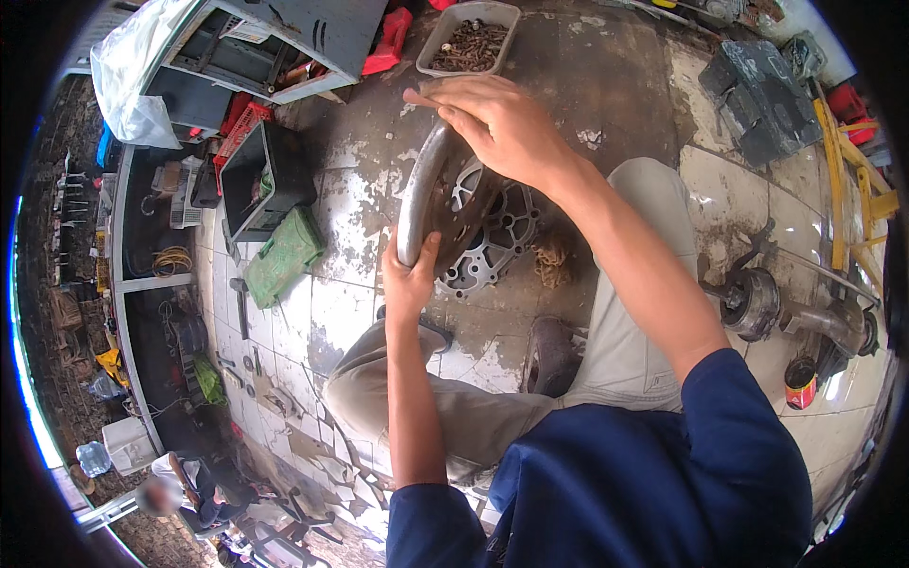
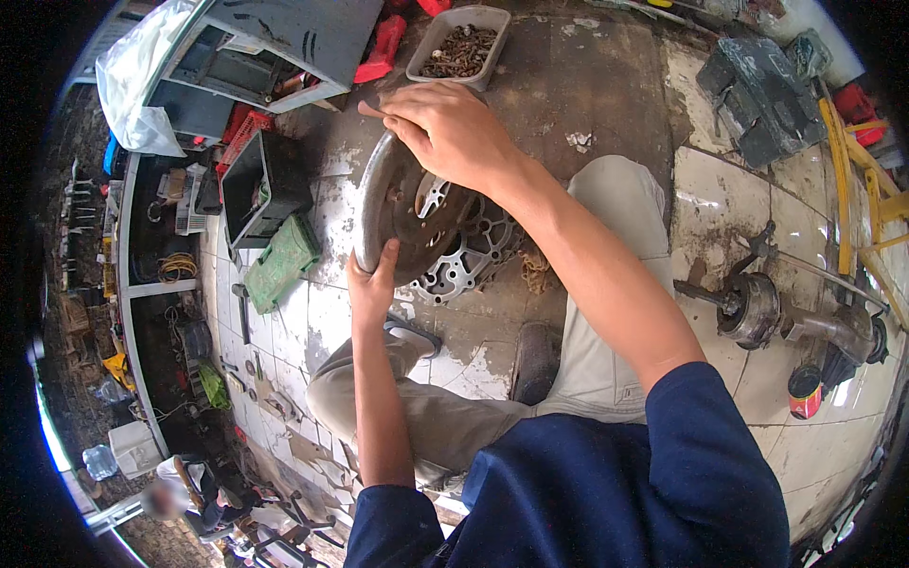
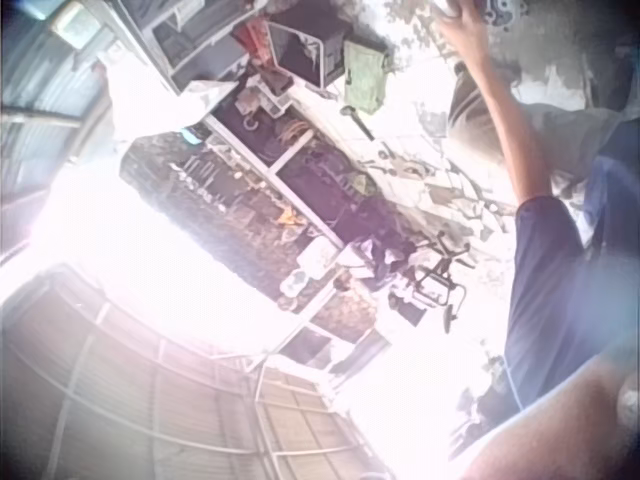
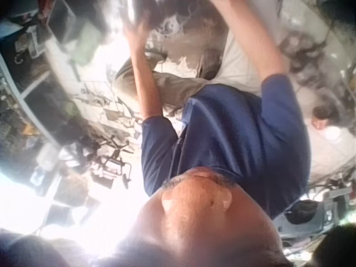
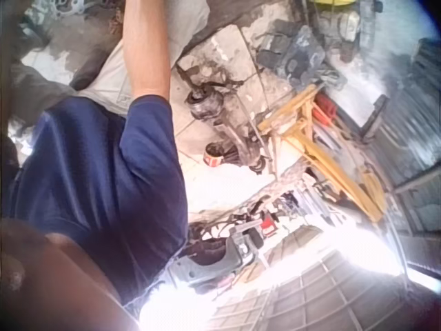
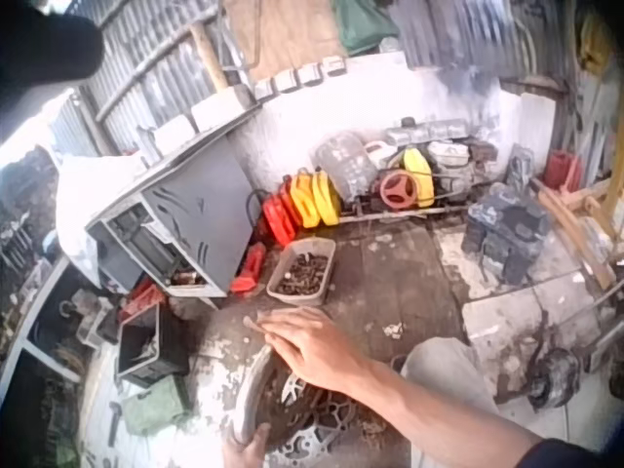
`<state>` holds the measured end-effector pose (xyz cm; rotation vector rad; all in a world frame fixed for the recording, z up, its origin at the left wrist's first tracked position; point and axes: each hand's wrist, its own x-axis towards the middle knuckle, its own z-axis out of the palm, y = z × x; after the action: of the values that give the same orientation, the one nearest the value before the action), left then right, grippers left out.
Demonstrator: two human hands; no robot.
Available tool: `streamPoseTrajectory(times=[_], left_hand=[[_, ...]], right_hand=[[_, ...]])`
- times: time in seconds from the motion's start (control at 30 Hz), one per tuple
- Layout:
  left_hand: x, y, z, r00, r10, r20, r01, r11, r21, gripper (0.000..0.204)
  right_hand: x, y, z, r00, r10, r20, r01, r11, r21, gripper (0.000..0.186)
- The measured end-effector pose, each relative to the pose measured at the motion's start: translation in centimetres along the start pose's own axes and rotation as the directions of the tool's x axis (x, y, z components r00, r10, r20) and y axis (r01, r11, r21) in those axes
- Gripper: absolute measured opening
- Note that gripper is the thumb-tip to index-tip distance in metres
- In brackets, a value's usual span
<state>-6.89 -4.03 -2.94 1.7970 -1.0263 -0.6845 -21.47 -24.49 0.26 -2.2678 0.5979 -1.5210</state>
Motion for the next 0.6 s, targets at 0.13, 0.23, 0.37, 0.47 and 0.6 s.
streamPoseTrajectory(times=[0.13, 0.23, 0.37, 0.47, 0.6], left_hand=[[-0.1, -0.4, 0.1, 1.000, 0.023, 0.005, -0.023, 1.000, 0.003, 0.033], [-0.3, -0.3, -0.1, 1.000, 0.001, -0.004, -0.001, 1.000, 0.010, 0.038], [-1.0, 0.2, -0.5, 0.995, -0.100, 0.013, 0.099, 0.994, 0.051, 0.047], [-1.2, -1.0, -0.6, 1.000, -0.013, 0.014, 0.012, 0.998, 0.066, 0.049], [-1.4, -1.4, -0.5, 0.999, -0.037, -0.031, 0.042, 0.985, 0.167, 0.051]], right_hand=[[0.4, 0.1, -0.2, 0.992, 0.117, 0.049, -0.120, 0.991, 0.060, 0.022], [0.2, -0.4, 0.1, 0.997, 0.071, -0.030, -0.070, 0.997, 0.042, 0.021], [0.2, -0.2, 0.3, 0.995, 0.076, -0.070, -0.073, 0.996, 0.047, 0.020], [0.2, -0.4, 0.8, 0.992, 0.080, -0.101, -0.076, 0.996, 0.047, 0.020], [-0.1, -0.9, 0.9, 0.991, 0.094, -0.092, -0.092, 0.995, 0.021, 0.019]])
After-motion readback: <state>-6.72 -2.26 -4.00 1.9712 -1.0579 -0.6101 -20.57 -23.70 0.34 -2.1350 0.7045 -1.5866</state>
